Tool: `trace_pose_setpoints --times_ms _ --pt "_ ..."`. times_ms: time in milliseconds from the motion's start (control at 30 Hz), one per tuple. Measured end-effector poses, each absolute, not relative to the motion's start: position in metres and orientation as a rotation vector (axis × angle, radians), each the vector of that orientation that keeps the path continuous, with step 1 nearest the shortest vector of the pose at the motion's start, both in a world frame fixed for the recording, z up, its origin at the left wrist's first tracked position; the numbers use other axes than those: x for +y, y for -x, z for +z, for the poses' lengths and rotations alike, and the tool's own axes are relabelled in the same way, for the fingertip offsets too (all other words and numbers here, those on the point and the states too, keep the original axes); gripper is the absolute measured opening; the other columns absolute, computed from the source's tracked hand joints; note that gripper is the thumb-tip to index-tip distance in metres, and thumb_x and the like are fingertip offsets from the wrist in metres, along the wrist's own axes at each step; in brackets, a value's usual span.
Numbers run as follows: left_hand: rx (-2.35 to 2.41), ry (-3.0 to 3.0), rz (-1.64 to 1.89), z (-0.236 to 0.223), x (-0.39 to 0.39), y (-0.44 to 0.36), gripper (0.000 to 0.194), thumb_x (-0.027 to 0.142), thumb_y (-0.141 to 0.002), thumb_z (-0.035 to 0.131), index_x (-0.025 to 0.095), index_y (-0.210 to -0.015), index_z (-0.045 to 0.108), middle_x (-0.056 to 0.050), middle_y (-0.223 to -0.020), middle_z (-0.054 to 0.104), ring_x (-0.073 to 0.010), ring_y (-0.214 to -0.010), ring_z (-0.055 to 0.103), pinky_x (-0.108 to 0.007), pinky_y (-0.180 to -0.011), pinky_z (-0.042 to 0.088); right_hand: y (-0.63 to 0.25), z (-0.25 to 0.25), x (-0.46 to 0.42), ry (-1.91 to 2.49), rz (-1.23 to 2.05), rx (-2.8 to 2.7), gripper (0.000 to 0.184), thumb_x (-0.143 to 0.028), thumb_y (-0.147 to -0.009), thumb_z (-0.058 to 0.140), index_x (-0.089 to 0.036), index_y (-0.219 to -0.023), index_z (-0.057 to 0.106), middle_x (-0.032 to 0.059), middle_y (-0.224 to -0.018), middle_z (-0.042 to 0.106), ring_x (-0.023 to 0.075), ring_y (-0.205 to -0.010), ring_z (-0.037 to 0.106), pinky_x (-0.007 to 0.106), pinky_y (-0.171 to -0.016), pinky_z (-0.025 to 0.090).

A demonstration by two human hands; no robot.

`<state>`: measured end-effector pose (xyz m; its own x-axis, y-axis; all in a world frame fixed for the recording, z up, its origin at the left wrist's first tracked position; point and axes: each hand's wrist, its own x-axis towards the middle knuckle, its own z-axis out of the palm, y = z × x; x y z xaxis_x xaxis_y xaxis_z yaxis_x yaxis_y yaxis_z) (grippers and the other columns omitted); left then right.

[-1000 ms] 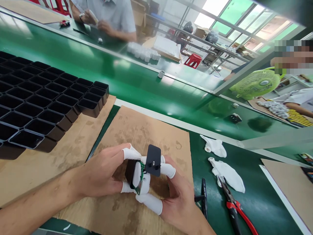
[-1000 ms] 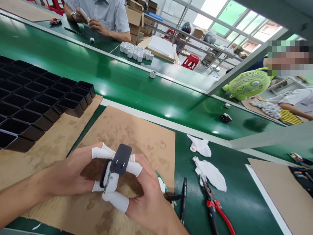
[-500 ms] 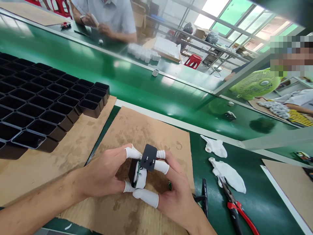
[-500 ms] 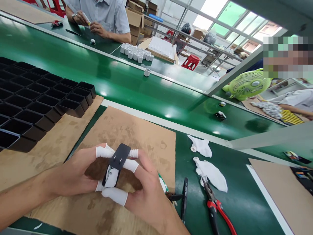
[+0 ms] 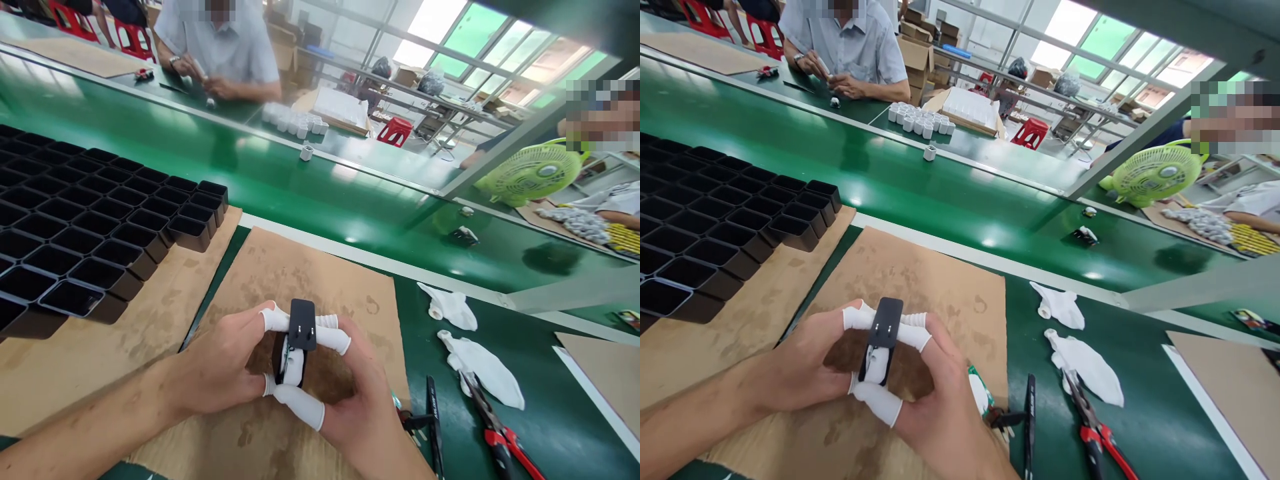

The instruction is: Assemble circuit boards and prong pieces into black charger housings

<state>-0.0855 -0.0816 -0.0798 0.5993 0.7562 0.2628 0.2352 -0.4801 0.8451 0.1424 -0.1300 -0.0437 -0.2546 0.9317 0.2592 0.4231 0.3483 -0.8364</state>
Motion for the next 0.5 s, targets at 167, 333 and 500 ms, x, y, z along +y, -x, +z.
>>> trace_pose_setpoints --times_ms 167,333,500 --pt "0.781 -1.963 0.825 -0.0819 -0.0818 0.0844 0.049 0.001 -0.075 0.062 0.021 -0.12 0.061 -0.003 -0.106 0.069 -0.0223 -0.093 0.071 -0.033 -0.079 0.059 -0.1416 -0.0444 -0.1302 1.2 0.817 -1.836 0.063 -0.033 -0.089 0.101 -0.037 -0.145 0.072 0.005 -0.129 0.076 0.0266 -0.115 0.077 0.036 -0.102 0.067" --pt "0.822 -1.944 0.807 -0.0812 -0.0812 0.0852 0.047 0.004 -0.082 0.07 0.021 -0.125 0.064 -0.005 -0.111 0.072 -0.0245 -0.099 0.073 -0.037 -0.088 0.061 -0.1468 -0.0438 -0.1292 1.207 0.871 -1.853 0.064 -0.037 -0.088 0.102 -0.039 -0.145 0.072 0.0046 -0.134 0.074 0.0269 -0.12 0.077 0.036 -0.108 0.066" --pt "0.795 -1.937 0.861 -0.0796 -0.0802 0.0837 0.059 -0.003 -0.076 0.065 0.023 -0.129 0.065 -0.002 -0.112 0.074 -0.0232 -0.102 0.074 -0.035 -0.09 0.061 -0.1498 -0.0422 -0.1299 1.269 0.828 -1.867 0.066 -0.032 -0.091 0.098 -0.042 -0.149 0.069 0.0025 -0.133 0.075 0.0253 -0.118 0.078 0.032 -0.101 0.068"
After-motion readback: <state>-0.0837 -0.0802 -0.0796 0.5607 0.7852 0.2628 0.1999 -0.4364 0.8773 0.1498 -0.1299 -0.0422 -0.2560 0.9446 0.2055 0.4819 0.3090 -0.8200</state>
